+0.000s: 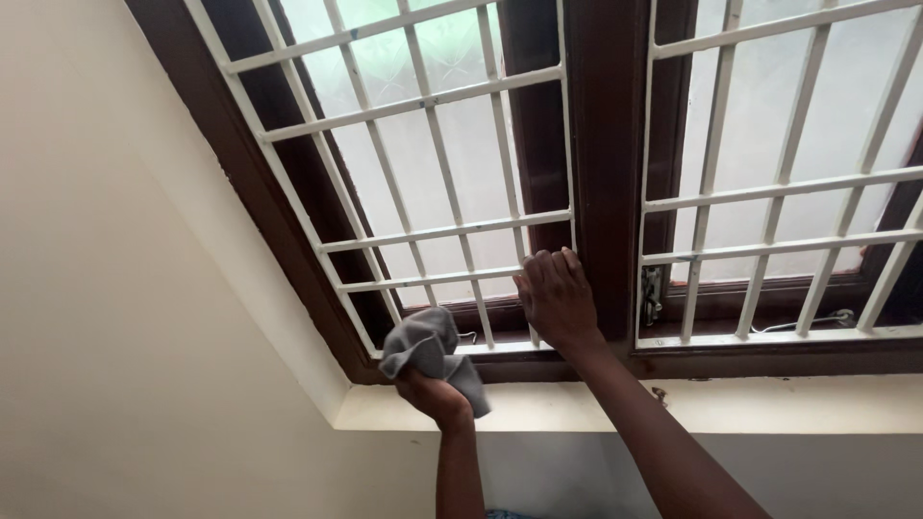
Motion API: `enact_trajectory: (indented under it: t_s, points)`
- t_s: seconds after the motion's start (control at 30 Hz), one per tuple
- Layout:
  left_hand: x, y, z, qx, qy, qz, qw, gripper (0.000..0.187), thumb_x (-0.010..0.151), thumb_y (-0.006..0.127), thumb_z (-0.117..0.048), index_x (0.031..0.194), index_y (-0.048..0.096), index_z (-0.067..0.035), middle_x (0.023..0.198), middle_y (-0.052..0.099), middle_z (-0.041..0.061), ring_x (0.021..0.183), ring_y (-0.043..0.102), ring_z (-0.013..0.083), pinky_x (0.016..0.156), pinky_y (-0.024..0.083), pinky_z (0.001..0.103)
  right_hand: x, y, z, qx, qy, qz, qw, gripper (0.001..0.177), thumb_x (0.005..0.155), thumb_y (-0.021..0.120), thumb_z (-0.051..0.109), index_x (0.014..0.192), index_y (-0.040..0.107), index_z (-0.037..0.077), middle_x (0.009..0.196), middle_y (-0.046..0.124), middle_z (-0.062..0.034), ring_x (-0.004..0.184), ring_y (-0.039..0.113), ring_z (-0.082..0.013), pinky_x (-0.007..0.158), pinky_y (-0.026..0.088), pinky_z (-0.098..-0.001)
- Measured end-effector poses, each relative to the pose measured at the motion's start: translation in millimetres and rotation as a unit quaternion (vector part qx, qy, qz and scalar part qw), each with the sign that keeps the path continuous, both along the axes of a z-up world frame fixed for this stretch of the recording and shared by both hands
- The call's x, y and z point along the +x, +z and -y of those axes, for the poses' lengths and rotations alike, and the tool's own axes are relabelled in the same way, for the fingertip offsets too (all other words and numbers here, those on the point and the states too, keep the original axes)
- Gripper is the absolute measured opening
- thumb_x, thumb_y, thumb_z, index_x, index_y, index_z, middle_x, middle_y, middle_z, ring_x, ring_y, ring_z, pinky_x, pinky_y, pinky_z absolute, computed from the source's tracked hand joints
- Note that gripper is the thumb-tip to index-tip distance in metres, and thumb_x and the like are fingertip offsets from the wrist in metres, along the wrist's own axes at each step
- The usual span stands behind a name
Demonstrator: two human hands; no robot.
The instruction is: The person cleans the frame and the metal bars of a window by hand with a cloth.
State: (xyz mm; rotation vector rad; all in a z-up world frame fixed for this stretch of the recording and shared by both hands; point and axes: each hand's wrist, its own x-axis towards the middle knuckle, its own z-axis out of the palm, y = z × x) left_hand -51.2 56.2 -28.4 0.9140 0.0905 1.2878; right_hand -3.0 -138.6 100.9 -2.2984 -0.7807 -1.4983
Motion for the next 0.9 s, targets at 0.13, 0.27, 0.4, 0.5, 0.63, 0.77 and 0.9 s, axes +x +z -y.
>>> enact_trajectory:
  t_s: [0.13, 0.27, 0.4, 0.5, 0.63, 0.77, 0.9]
  points:
    - [28, 28, -23, 0.008, 0.030, 0.083, 0.996, 0.058, 0.109, 0.040, -0.049, 0.144, 0.042, -0.002, 0.137, 0.056, 0.019, 0.122, 0.062, 0.0294, 0.105, 0.055, 0.042, 2, -5, -2, 0.007, 0.002, 0.009, 1.000, 0.022, 0.101, 0.058, 0.027, 0.112, 0.053, 0.008, 0.105, 0.057, -0.0105, 0.104, 0.058, -0.0269, 0.116, 0.039, -0.0478]
    - [106, 29, 1, 0.071, 0.092, -0.264, 0.958, 0.055, 0.111, 0.037, -0.045, 0.140, 0.051, -0.002, 0.117, 0.069, 0.022, 0.102, 0.068, 0.0313, 0.082, 0.056, 0.044, -1, -3, -5, 0.025, -0.003, 0.019, 1.000, 0.024, 0.100, 0.058, 0.028, 0.112, 0.053, 0.007, 0.107, 0.058, -0.0114, 0.107, 0.058, -0.0275, 0.116, 0.038, -0.0474]
    - [110, 2, -4, 0.195, 0.238, -0.243, 0.920, 0.036, 0.104, 0.046, -0.027, 0.123, 0.061, 0.000, 0.104, 0.075, 0.020, 0.095, 0.074, 0.0330, 0.082, 0.059, 0.044, -1, -2, -3, 0.008, -0.013, 0.009, 1.000, 0.026, 0.099, 0.058, 0.029, 0.112, 0.055, 0.006, 0.105, 0.058, -0.0119, 0.107, 0.058, -0.0276, 0.115, 0.038, -0.0464]
    - [76, -7, -14, 0.234, 0.160, -0.282, 0.917, 0.035, 0.097, 0.051, -0.021, 0.122, 0.058, 0.003, 0.090, 0.073, 0.019, 0.080, 0.072, 0.0351, 0.071, 0.057, 0.046, -3, -2, -1, 0.007, -0.007, 0.012, 1.000, 0.026, 0.099, 0.058, 0.028, 0.112, 0.055, 0.006, 0.104, 0.058, -0.0114, 0.106, 0.058, -0.0273, 0.115, 0.037, -0.0463]
    - [66, -13, -31, 0.274, 0.051, -0.260, 0.924, 0.033, 0.107, 0.042, -0.022, 0.120, 0.060, 0.002, 0.092, 0.072, 0.018, 0.083, 0.071, 0.0346, 0.074, 0.055, 0.045, -8, 4, -1, 0.000, -0.009, 0.007, 1.000, 0.021, 0.100, 0.058, 0.026, 0.109, 0.053, 0.007, 0.103, 0.057, -0.0110, 0.104, 0.058, -0.0272, 0.114, 0.038, -0.0456]
    - [57, -26, -43, 0.315, 0.143, -0.165, 0.924, 0.039, 0.108, 0.045, -0.024, 0.130, 0.060, 0.005, 0.116, 0.070, 0.022, 0.104, 0.068, 0.0352, 0.085, 0.051, 0.044, -12, 6, 2, 0.006, -0.005, 0.008, 1.000, 0.024, 0.096, 0.058, 0.024, 0.111, 0.052, 0.006, 0.101, 0.057, -0.0109, 0.101, 0.058, -0.0270, 0.113, 0.039, -0.0461]
    - [9, -15, -38, 0.025, 0.043, -0.013, 0.999, 0.042, 0.108, 0.047, -0.031, 0.122, 0.062, 0.005, 0.115, 0.071, 0.018, 0.098, 0.074, 0.0238, 0.084, 0.063, 0.032, -7, 4, 3, -0.019, 0.001, -0.012, 1.000, 0.023, 0.098, 0.059, 0.024, 0.110, 0.052, 0.006, 0.101, 0.056, -0.0106, 0.100, 0.058, -0.0265, 0.114, 0.040, -0.0457]
